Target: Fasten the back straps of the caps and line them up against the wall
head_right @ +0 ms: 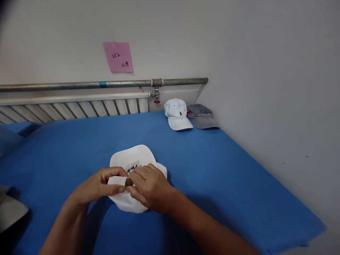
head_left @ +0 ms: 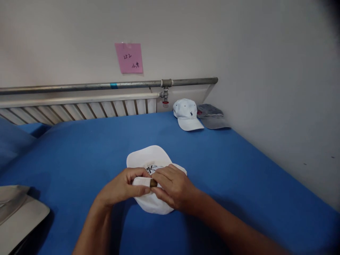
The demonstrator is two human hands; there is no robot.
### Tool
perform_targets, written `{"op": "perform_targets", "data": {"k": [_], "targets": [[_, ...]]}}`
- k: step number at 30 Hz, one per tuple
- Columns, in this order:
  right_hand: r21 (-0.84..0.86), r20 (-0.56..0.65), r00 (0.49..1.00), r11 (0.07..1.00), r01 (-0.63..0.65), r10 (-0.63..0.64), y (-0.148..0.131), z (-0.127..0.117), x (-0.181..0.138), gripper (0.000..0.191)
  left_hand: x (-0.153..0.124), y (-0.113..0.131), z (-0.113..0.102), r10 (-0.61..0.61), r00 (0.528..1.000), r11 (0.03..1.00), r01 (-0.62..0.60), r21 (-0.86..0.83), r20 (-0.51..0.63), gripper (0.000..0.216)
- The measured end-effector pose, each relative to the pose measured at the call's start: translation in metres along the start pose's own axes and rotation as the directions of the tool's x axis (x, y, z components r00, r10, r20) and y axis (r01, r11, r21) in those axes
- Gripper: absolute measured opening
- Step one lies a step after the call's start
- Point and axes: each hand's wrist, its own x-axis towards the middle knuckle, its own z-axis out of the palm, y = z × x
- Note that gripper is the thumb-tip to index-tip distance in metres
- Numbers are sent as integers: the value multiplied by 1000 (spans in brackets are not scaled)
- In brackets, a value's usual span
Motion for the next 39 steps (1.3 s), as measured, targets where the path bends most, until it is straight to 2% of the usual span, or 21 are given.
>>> {"op": "perform_targets", "data": {"k": [13,17,20,23,28,34,39], "targets": [[87,-22,999,996,-30,32,0,3,-2,15,0,1,0,-2,999,999,0,33,38,18],[148,-35,996,986,-75,81,1,-1,-3,14,-1,-1,-3,15,1000,999,-15,48,0,19],[256,-43,983,953,-163,180,4,-7,-4,13,-2,-4,-6,16,999,1000,-15,27,-42,20],[417,44,946,855,-309,320,7,-14,-3,6,-2,-6,-8,12,998,1000,-12,4,-67,21],[624,241,843,589,-514,481,11,-20,1,8,-3,-6,-7,-15,996,999,12,-30,-87,25],[676,347,777,433,-596,525,16,-22,2,7,-2,-7,-7,-24,996,999,21,-35,-84,29],[674,458,702,302,-674,546,23,-23,-1,10,-1,-10,-8,-24,996,1000,24,-8,-86,36]]}}
